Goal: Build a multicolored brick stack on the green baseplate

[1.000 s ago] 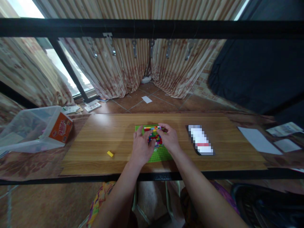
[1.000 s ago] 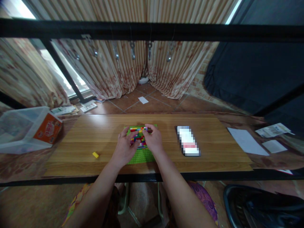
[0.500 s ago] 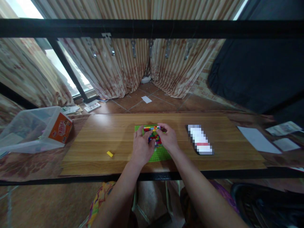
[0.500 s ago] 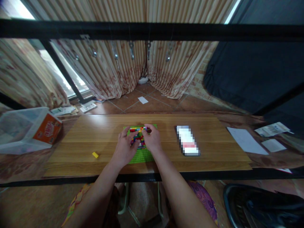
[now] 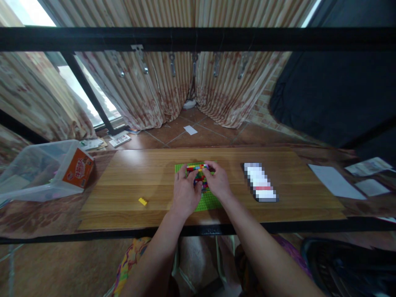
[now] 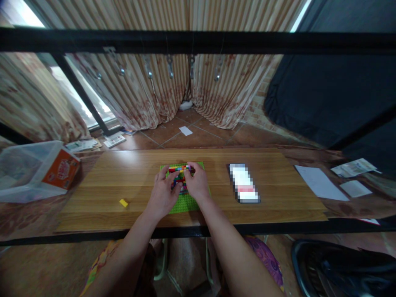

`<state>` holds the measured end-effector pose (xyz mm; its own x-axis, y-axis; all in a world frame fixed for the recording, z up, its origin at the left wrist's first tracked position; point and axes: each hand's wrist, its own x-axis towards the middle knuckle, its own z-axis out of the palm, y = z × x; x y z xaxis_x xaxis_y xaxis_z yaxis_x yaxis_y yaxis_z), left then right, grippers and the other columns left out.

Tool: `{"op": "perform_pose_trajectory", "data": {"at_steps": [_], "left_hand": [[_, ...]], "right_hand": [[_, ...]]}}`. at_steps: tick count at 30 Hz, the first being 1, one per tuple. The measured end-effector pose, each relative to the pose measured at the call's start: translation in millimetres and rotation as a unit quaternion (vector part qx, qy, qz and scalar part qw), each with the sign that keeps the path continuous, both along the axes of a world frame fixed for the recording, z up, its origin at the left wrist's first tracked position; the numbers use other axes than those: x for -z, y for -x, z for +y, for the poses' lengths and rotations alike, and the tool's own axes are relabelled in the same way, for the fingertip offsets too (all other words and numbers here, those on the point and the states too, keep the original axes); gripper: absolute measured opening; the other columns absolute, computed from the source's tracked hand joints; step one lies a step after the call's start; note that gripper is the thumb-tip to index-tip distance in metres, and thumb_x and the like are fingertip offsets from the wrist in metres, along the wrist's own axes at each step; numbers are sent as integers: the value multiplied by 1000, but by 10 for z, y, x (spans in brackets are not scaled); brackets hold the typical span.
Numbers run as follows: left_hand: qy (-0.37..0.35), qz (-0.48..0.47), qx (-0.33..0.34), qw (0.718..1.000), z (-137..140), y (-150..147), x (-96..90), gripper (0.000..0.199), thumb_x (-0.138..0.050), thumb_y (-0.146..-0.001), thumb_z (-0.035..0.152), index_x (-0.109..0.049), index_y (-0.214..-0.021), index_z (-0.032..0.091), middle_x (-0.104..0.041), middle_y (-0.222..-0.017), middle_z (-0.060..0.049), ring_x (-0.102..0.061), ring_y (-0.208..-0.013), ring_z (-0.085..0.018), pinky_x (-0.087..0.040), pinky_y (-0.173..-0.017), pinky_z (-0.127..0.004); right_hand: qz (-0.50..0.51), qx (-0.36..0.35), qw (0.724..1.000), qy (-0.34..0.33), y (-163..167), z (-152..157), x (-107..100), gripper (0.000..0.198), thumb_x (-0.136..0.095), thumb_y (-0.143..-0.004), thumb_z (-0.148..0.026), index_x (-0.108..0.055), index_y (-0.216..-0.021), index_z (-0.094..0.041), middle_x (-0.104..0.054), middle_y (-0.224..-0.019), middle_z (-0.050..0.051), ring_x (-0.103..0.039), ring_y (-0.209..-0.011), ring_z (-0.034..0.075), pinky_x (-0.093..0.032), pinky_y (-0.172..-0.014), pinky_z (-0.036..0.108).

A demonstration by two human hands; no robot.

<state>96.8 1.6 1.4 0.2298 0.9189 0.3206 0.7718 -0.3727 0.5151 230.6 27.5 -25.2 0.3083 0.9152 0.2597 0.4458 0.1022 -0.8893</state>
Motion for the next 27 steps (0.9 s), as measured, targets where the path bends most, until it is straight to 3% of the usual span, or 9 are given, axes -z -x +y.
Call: {"op": "perform_pose_trajectory", "data": {"at_steps": [10, 27], "left_hand": [[-2, -3, -2, 1000, -9, -25, 13, 39, -56, -83, 20, -62, -121, 14, -45, -139, -20, -47, -127, -35, -44, -104, -54], [9, -7, 1, 1000, -21, -40, 27, 40, -53, -84, 18, -58, -123, 11, -42, -139, -21, -43, -131, -36, -40, -108, -55]], "right_hand": [[-67, 13, 998, -15, 38, -18, 2, 29, -50, -87, -30, -65, -108, -15, -70, -106, 14, -65, -95, 24, -50, -90, 42], [-102, 17, 995, -6, 52, 7, -47, 24, -50, -87, -27, -66, -103, -17, -69, -102, 12, -64, -96, 24, -49, -91, 41]]}}
